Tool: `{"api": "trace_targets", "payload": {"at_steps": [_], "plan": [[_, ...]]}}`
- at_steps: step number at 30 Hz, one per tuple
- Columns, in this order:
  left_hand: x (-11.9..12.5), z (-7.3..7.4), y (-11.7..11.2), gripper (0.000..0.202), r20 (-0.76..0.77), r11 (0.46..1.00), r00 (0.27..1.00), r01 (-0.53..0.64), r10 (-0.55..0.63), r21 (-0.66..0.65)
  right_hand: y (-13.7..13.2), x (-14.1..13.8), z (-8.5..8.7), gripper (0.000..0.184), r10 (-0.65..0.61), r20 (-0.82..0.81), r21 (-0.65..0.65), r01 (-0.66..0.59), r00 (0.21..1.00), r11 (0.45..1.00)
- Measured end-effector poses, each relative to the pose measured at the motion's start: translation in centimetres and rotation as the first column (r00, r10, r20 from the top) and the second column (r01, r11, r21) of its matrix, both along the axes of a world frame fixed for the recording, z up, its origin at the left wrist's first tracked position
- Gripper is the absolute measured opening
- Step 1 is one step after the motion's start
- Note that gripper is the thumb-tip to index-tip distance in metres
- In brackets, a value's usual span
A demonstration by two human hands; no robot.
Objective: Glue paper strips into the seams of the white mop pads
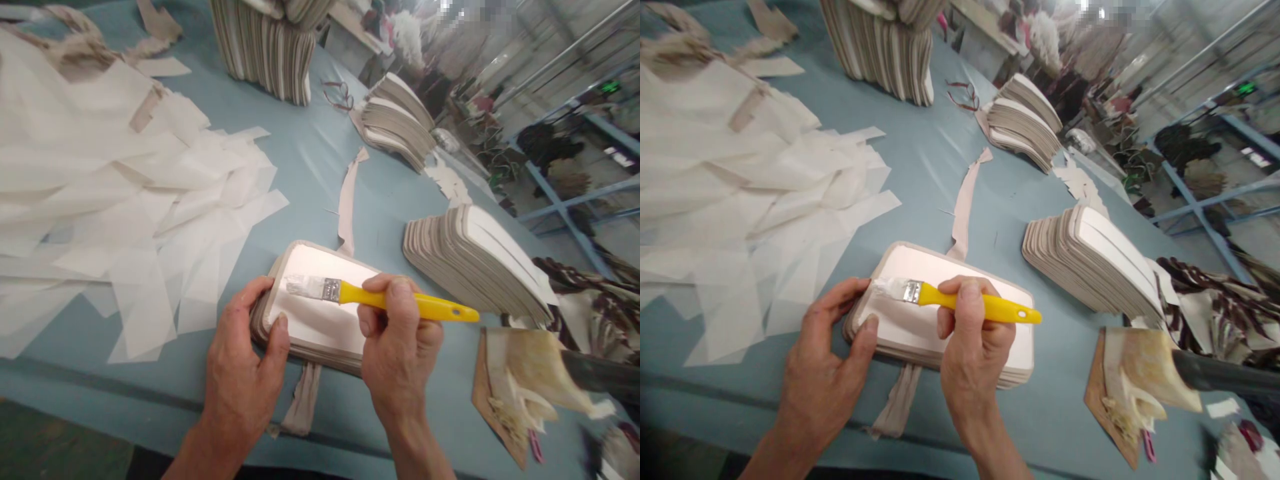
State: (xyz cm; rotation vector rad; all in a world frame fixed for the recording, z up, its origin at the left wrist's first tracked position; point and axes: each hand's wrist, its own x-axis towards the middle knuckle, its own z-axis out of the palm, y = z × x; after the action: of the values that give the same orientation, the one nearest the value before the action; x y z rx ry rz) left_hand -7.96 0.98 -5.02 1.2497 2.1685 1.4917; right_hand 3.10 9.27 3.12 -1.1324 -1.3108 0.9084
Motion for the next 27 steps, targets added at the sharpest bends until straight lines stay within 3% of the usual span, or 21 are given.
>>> {"api": "trace_targets", "payload": {"at_steps": [8, 16, 21, 27], "plan": [[0.1, -0.3, -0.1, 0.043, 0.018, 1.000, 1.000, -0.017, 0.017, -0.006, 0.2, -0.5, -0.7, 0.026, 0.075, 0.150, 0.019, -0.079, 0.986, 0.997], [0.0, -0.8, -0.2, 0.051, 0.130, 1.000, 0.992, 0.002, -0.001, -0.011, 0.5, 1.0, -0.6, 0.027, 0.040, 0.191, 0.059, -0.052, 0.981, 0.997], [-0.3, -1.0, -0.1, 0.058, 0.152, 0.999, 0.988, 0.022, -0.027, 0.039, 0.8, 3.1, -0.1, 0.029, -0.008, 0.207, 0.046, -0.001, 0.978, 0.999], [-0.4, -0.2, 0.7, 0.071, 0.150, 0.999, 0.989, 0.008, -0.016, 0.049, 1.1, 7.2, 0.0, 0.028, -0.065, 0.238, 0.037, 0.058, 0.969, 0.998]]}}
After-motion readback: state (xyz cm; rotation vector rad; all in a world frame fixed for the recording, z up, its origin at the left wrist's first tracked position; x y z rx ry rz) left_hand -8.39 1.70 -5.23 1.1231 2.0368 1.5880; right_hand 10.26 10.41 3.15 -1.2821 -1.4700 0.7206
